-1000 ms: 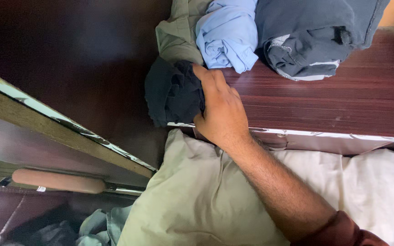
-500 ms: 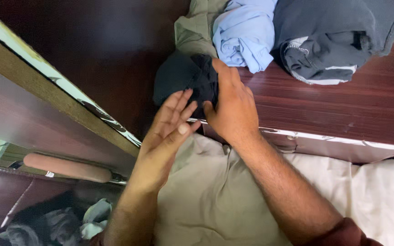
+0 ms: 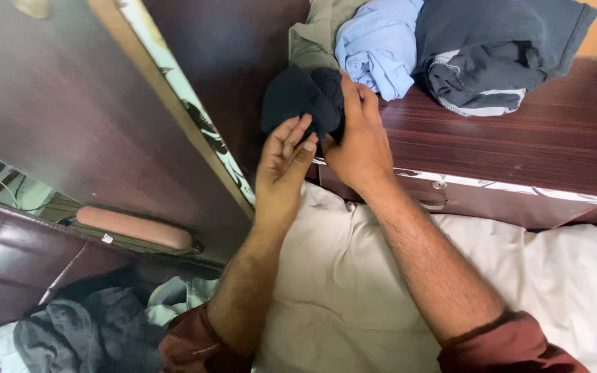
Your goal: The person gathers various items of clothing from a chair and a surface, folds or bunches them one at a time, and places them into a cupboard shelf.
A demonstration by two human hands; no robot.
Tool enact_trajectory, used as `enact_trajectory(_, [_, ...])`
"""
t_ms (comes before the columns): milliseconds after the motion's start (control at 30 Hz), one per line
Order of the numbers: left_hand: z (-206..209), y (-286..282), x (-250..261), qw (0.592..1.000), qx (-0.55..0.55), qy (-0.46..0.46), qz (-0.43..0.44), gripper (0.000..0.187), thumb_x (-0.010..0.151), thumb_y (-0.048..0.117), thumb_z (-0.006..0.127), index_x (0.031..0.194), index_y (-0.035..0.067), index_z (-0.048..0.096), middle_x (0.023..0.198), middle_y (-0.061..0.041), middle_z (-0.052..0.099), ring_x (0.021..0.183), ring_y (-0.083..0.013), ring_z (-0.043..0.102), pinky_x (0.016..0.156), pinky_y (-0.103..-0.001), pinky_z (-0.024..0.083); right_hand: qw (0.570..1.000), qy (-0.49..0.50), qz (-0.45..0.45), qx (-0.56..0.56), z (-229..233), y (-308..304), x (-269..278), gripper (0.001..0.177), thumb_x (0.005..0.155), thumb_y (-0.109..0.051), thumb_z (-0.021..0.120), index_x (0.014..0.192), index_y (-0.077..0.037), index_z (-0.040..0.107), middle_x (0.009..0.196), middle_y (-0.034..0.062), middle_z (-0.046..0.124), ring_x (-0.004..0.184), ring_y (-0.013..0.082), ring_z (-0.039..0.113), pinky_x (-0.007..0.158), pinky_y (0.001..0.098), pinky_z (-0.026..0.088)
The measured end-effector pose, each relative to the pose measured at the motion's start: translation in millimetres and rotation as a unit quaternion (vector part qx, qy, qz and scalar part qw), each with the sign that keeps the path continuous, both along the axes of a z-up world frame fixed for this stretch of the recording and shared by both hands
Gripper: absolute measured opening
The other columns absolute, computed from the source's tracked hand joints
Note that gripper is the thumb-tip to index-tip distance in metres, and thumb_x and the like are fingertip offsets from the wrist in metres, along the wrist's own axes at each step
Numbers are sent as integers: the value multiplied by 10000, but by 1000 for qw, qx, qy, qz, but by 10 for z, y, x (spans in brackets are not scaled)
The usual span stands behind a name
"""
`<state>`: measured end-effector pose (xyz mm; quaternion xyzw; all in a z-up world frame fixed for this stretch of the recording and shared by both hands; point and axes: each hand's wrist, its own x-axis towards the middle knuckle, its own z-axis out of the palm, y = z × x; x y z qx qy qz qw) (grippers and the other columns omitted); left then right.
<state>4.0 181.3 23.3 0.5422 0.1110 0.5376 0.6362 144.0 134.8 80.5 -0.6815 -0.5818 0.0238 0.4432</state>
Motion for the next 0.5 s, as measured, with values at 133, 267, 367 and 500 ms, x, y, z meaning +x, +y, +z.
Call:
enact_trajectory(133, [-76,-132,-57,999,-25,-29,-11,508,1037,68,609,1498,-6,410,1581,-190,460,1360,-222,533,1161,-384,424,998,43,29,24,-14,-317,-127,1045,753,-37,821,1606,-100,221,1597,272,254,1450,458,359,1141,455,404])
enact_trajectory(267, [-53,-350,-155,997,-65,19,36,447,1030,105,605,1453,34,479,1526,-129,542,1260,-185,602,1038,-322,469,997,40,45,48,-66,-638,-208,1031,793,-93,871,1603,-80,233,1632,277,216,1510,449,284,1204,457,322])
enact_trajectory(367, [-26,-553,-248,996,-67,25,44,422,1030,137,609,1429,45,508,1498,-119,573,1232,-176,618,1005,-318,484,997,42,29,60,-101,-811,-270,984,805,-116,871,1588,-80,275,1617,270,238,1501,442,311,1214,445,320])
enact_trajectory(500, [41,-818,-356,995,-72,51,47,453,1003,168,633,1425,50,520,1468,-112,599,1198,-149,607,969,-322,484,995,29,30,87,-122,-1016,-431,946,811,-107,863,1581,-71,315,1597,251,293,1490,404,351,1220,447,351])
